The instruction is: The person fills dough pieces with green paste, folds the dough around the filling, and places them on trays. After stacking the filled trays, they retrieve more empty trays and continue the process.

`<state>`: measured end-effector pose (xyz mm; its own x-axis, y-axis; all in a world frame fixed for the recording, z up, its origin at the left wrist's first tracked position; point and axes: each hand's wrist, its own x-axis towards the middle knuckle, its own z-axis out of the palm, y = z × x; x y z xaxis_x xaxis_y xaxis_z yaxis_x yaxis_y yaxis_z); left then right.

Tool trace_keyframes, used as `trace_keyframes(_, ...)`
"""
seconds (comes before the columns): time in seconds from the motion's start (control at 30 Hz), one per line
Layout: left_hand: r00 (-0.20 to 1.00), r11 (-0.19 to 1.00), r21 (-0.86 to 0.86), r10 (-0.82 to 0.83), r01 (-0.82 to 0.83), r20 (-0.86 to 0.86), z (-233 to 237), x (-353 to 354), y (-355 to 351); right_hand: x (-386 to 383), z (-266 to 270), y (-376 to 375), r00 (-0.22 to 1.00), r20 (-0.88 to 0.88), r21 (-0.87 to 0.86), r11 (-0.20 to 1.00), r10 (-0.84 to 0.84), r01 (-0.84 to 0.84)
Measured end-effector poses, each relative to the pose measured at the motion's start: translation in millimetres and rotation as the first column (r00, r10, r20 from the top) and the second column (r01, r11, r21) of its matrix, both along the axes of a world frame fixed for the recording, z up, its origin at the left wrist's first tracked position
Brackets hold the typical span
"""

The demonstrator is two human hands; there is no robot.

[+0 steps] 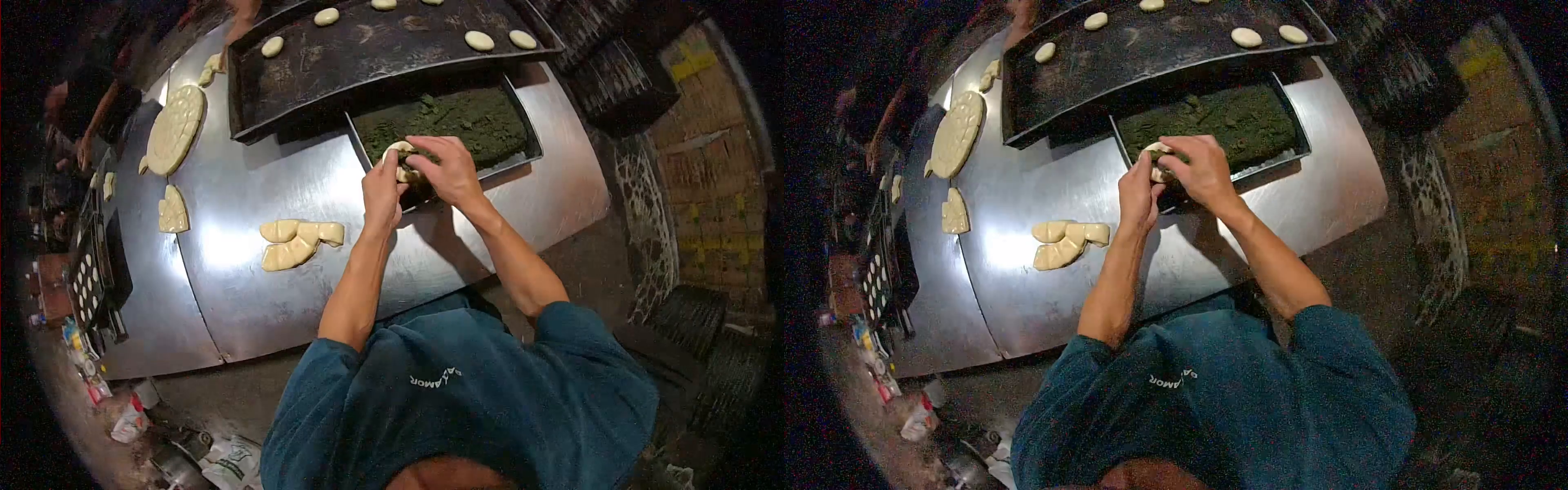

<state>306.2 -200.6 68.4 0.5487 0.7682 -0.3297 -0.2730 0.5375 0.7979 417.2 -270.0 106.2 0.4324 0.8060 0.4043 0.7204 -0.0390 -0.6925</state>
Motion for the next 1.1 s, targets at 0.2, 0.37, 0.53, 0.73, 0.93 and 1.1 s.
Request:
trace_keyframes(0.2,0.998,0.999,-0.022,-0.032,0.033,0.062,-15,27,1,15,-30,-5,0.982,-0.152,-0.149,0.985,-0.110,0.087)
trace_keyframes(0.37,0.994,0.994,-0.020,-0.107,0.107,0.026,2,33,-1,71,-21,3,0.754,-0.656,-0.258,0.943,-0.012,-0.209)
trace_keyframes(0.53,0.992,0.992,0.066,-0.105,0.109,-0.067,4,41,-7,68,-16,5,0.541,-0.841,-0.068,0.993,-0.008,-0.092)
trace_keyframes(0.73,0.980,0.990,-0.015,-0.136,0.139,0.148,38,25,-28,19,18,-37,0.930,0.329,0.055,0.980,0.165,-0.193)
trace_keyframes(0.93,0.946,0.271,0.962,0.304,0.029,-0.114,75,-45,-22,-12,90,-25,0.907,-0.200,0.061,0.929,0.370,-0.365)
trace_keyframes(1.1,0.939,0.876,0.368,0.225,-0.311,0.259,90,-64,-11,-62,120,11,0.916,-0.191,0.027,0.935,0.352,-0.353)
